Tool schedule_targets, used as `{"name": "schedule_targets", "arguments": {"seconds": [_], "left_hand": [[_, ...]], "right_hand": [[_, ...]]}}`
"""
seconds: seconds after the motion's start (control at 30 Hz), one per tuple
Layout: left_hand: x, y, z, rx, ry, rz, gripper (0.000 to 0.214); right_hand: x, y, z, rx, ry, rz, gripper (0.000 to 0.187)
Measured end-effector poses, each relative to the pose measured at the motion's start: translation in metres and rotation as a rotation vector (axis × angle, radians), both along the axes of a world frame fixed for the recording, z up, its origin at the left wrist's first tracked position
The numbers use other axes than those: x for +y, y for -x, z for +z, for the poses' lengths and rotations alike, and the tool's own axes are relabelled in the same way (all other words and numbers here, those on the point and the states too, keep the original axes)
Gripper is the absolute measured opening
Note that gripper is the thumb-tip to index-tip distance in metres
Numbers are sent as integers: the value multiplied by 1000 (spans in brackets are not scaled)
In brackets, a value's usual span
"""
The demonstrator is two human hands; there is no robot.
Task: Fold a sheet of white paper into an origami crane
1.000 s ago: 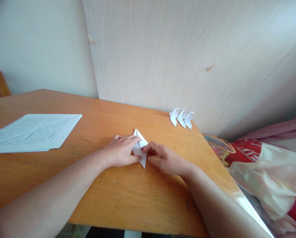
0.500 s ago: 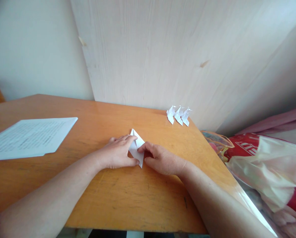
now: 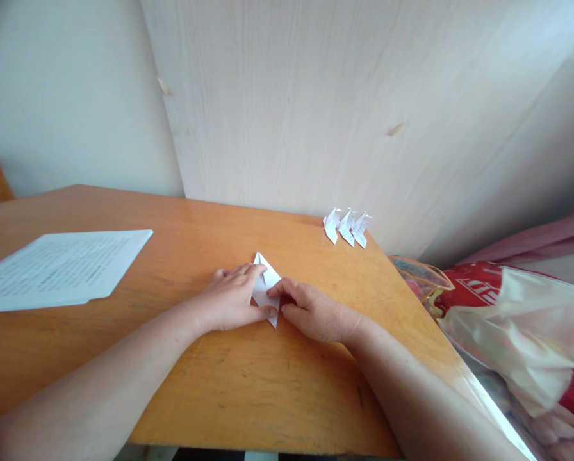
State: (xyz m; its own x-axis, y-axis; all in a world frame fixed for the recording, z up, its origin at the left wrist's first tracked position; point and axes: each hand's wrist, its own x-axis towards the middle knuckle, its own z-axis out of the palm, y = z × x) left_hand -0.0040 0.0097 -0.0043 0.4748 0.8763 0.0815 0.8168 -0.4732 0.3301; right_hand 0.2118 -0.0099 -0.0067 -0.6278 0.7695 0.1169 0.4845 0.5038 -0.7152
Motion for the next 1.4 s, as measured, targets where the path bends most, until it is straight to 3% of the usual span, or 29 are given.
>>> {"name": "schedule_targets", "arguments": {"seconds": [0.8, 1.0, 1.1, 1.27, 1.4], "left_hand": [[2, 4, -4, 5, 1, -44, 90], [3, 6, -3, 12, 24, -26, 57], [4, 9, -5, 9, 7, -49, 59], [5, 9, -7, -46, 11, -112, 63], [-1, 5, -1, -116, 100, -207, 78]], "right_hand": [[-1, 0, -3, 1, -1, 1, 35], [0, 0, -3, 13, 6, -14, 34], [3, -1, -7, 76, 5, -65, 27], [11, -4, -16, 131, -87, -221, 21], [13, -6, -17, 26, -216, -185, 32]]}}
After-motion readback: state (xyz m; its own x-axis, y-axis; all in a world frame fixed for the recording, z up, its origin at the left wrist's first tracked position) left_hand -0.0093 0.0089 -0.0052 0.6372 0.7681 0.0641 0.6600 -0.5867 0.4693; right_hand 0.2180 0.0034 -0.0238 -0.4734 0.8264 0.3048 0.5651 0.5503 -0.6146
